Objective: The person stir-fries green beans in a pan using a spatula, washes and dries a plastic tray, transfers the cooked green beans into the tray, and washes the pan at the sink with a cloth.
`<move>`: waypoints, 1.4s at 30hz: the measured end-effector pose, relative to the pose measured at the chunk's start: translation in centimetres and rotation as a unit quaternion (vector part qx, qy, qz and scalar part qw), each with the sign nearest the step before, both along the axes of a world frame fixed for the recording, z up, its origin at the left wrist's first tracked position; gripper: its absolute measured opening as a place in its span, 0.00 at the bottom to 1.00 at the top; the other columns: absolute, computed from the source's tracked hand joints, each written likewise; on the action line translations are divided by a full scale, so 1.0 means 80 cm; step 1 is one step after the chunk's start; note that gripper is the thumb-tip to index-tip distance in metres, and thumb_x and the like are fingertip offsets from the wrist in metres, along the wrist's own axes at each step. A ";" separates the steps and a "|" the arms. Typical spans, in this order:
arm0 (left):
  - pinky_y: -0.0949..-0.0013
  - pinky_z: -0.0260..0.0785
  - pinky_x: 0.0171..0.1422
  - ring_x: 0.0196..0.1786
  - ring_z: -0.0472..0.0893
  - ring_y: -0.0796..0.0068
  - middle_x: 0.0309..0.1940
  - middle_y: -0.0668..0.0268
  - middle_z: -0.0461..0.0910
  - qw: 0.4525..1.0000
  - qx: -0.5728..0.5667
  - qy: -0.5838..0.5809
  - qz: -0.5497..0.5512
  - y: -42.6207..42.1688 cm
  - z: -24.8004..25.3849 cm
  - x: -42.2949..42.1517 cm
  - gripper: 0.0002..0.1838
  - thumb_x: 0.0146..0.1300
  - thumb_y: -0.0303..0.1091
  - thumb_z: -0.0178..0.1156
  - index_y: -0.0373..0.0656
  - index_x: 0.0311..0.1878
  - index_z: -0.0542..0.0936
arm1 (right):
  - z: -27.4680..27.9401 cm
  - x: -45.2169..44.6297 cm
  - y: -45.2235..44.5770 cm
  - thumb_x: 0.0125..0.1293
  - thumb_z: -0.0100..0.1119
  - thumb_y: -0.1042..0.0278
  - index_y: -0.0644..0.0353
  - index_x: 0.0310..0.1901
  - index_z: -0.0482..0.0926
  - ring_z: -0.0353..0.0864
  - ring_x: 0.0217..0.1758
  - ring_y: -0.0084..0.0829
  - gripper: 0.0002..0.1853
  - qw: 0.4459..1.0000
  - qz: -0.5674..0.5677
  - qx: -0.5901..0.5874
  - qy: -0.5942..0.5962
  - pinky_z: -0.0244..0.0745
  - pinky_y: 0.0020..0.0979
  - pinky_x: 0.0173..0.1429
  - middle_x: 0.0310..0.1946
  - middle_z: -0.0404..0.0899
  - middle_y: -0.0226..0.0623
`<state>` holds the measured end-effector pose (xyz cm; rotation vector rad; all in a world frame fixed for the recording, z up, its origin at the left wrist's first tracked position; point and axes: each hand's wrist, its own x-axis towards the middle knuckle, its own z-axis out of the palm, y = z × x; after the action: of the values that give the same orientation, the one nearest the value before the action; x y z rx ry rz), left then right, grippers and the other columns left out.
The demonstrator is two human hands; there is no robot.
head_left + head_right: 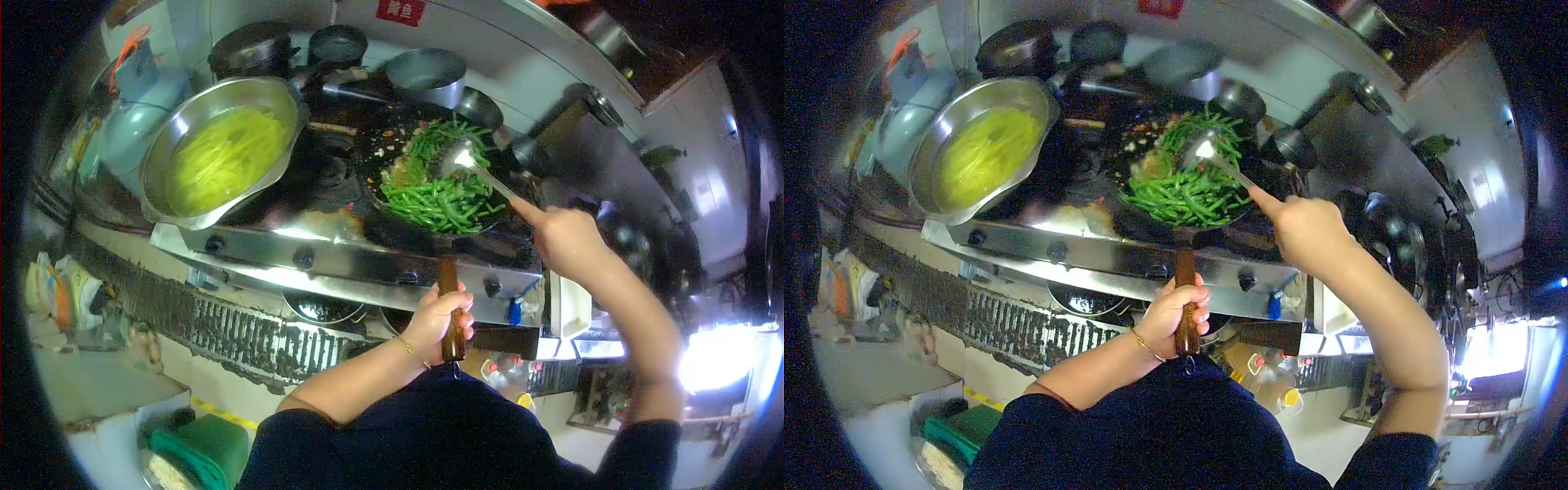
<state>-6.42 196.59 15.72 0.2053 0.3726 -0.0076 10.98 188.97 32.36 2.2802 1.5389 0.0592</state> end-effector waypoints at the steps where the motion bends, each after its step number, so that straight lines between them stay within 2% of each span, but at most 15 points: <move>1: 0.70 0.66 0.25 0.23 0.70 0.78 0.27 0.70 0.69 1.000 0.004 0.007 -0.003 0.001 0.001 0.001 0.11 0.61 0.26 0.58 0.51 0.42 0.68 | -0.004 0.009 -0.022 0.56 0.56 0.73 0.53 0.64 0.69 0.83 0.34 0.46 0.30 0.999 -0.008 0.032 0.028 0.79 0.43 0.38 0.31 0.82 0.48; 7: 0.70 0.66 0.25 0.22 0.70 0.78 0.26 0.70 0.68 1.000 0.004 0.013 -0.010 -0.002 0.006 0.004 0.11 0.62 0.26 0.57 0.51 0.43 0.68 | 0.022 0.016 -0.090 0.56 0.53 0.76 0.54 0.61 0.72 0.81 0.38 0.51 0.27 0.958 -0.119 0.157 0.208 0.77 0.42 0.47 0.40 0.81 0.53; 9: 0.70 0.66 0.25 0.22 0.70 0.78 0.26 0.70 0.68 1.000 0.000 0.012 -0.014 -0.003 0.005 0.005 0.11 0.62 0.26 0.57 0.51 0.44 0.68 | 0.035 0.031 -0.108 0.56 0.53 0.76 0.56 0.60 0.73 0.82 0.39 0.50 0.27 0.962 -0.014 0.219 0.161 0.76 0.40 0.47 0.41 0.81 0.52; 11: 0.69 0.66 0.25 0.22 0.69 0.78 0.27 0.70 0.68 1.000 -0.011 0.011 -0.021 -0.002 0.005 0.004 0.12 0.61 0.26 0.57 0.52 0.44 0.67 | 0.096 0.009 -0.100 0.55 0.53 0.77 0.58 0.58 0.76 0.82 0.39 0.50 0.25 0.962 -0.123 0.165 0.179 0.76 0.39 0.47 0.41 0.81 0.52; 14: 0.68 0.65 0.25 0.22 0.69 0.77 0.27 0.69 0.68 0.999 -0.025 0.002 -0.032 0.001 0.003 0.004 0.13 0.61 0.26 0.57 0.52 0.44 0.66 | 0.134 0.013 -0.108 0.52 0.54 0.77 0.60 0.54 0.78 0.83 0.40 0.50 0.24 0.974 -0.074 0.139 0.165 0.76 0.42 0.47 0.40 0.81 0.53; 16: 0.68 0.66 0.24 0.22 0.69 0.77 0.27 0.69 0.68 0.999 -0.026 0.004 -0.036 0.003 0.004 0.004 0.13 0.61 0.26 0.57 0.51 0.45 0.66 | 0.135 0.014 -0.092 0.52 0.54 0.76 0.59 0.54 0.78 0.82 0.40 0.50 0.24 0.980 -0.094 0.042 0.170 0.76 0.43 0.47 0.39 0.81 0.54; 17: 0.68 0.66 0.24 0.22 0.69 0.77 0.27 0.70 0.68 0.999 -0.023 0.002 -0.042 0.003 0.003 0.003 0.12 0.62 0.27 0.57 0.52 0.44 0.67 | 0.134 0.015 -0.086 0.51 0.54 0.76 0.59 0.54 0.79 0.82 0.40 0.50 0.24 0.980 -0.104 -0.006 0.170 0.76 0.43 0.47 0.39 0.81 0.54; 21: 0.67 0.66 0.24 0.21 0.70 0.77 0.26 0.71 0.68 0.998 -0.009 0.005 -0.066 0.008 0.000 -0.003 0.09 0.63 0.28 0.58 0.54 0.43 0.69 | -0.001 0.057 -0.076 0.53 0.54 0.73 0.54 0.56 0.77 0.81 0.33 0.53 0.25 0.976 0.000 0.062 0.211 0.76 0.46 0.43 0.32 0.81 0.54; 23: 0.67 0.66 0.24 0.21 0.70 0.77 0.26 0.71 0.68 0.997 -0.002 0.012 -0.070 0.012 0.001 -0.005 0.09 0.63 0.28 0.58 0.54 0.43 0.69 | -0.036 0.054 -0.065 0.55 0.54 0.74 0.52 0.60 0.74 0.80 0.34 0.52 0.27 0.957 -0.054 0.098 0.268 0.76 0.45 0.43 0.31 0.80 0.54; 28: 0.67 0.67 0.24 0.21 0.71 0.77 0.27 0.71 0.69 0.998 0.008 0.018 -0.067 0.015 0.001 -0.008 0.09 0.63 0.28 0.58 0.53 0.42 0.69 | -0.011 0.052 -0.071 0.55 0.55 0.74 0.53 0.61 0.73 0.80 0.35 0.52 0.28 0.949 -0.048 0.116 0.289 0.75 0.44 0.44 0.32 0.80 0.55; 31: 0.68 0.67 0.24 0.21 0.71 0.77 0.26 0.70 0.69 0.998 0.006 0.005 -0.060 0.015 0.002 -0.009 0.09 0.64 0.28 0.58 0.52 0.42 0.69 | 0.037 0.035 -0.065 0.55 0.54 0.74 0.53 0.60 0.74 0.81 0.38 0.52 0.27 0.948 -0.076 0.131 0.280 0.76 0.44 0.45 0.37 0.81 0.54; 34: 0.68 0.67 0.24 0.22 0.71 0.77 0.26 0.70 0.69 0.998 0.002 0.006 -0.060 0.012 0.001 -0.009 0.09 0.64 0.27 0.57 0.51 0.42 0.69 | 0.040 0.018 -0.018 0.55 0.54 0.74 0.52 0.61 0.73 0.81 0.36 0.52 0.27 0.957 0.074 0.176 0.218 0.76 0.45 0.44 0.36 0.81 0.53; 36: 0.68 0.67 0.24 0.22 0.71 0.77 0.26 0.70 0.68 0.999 0.006 0.003 -0.054 0.012 0.002 -0.008 0.09 0.64 0.27 0.57 0.51 0.42 0.68 | 0.011 0.008 0.028 0.55 0.54 0.71 0.50 0.62 0.72 0.81 0.35 0.53 0.28 0.971 0.092 0.137 0.173 0.76 0.49 0.42 0.35 0.81 0.50; 39: 0.69 0.67 0.24 0.22 0.71 0.77 0.26 0.70 0.68 0.999 0.011 0.002 -0.032 0.009 0.002 -0.009 0.09 0.63 0.27 0.57 0.51 0.42 0.68 | -0.053 -0.004 0.079 0.61 0.51 0.71 0.51 0.64 0.70 0.84 0.32 0.42 0.26 0.986 0.168 -0.002 0.004 0.80 0.42 0.33 0.30 0.81 0.41; 42: 0.69 0.66 0.24 0.22 0.70 0.77 0.26 0.69 0.69 1.000 0.003 0.009 -0.022 0.009 0.002 -0.010 0.09 0.63 0.26 0.57 0.50 0.41 0.68 | -0.056 -0.010 0.070 0.63 0.51 0.70 0.52 0.64 0.70 0.84 0.31 0.43 0.25 0.989 0.131 -0.049 -0.055 0.80 0.43 0.30 0.34 0.80 0.41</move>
<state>-7.19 197.34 15.86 0.2202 0.3866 -0.0514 10.17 194.57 27.85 1.9551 1.7319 0.1742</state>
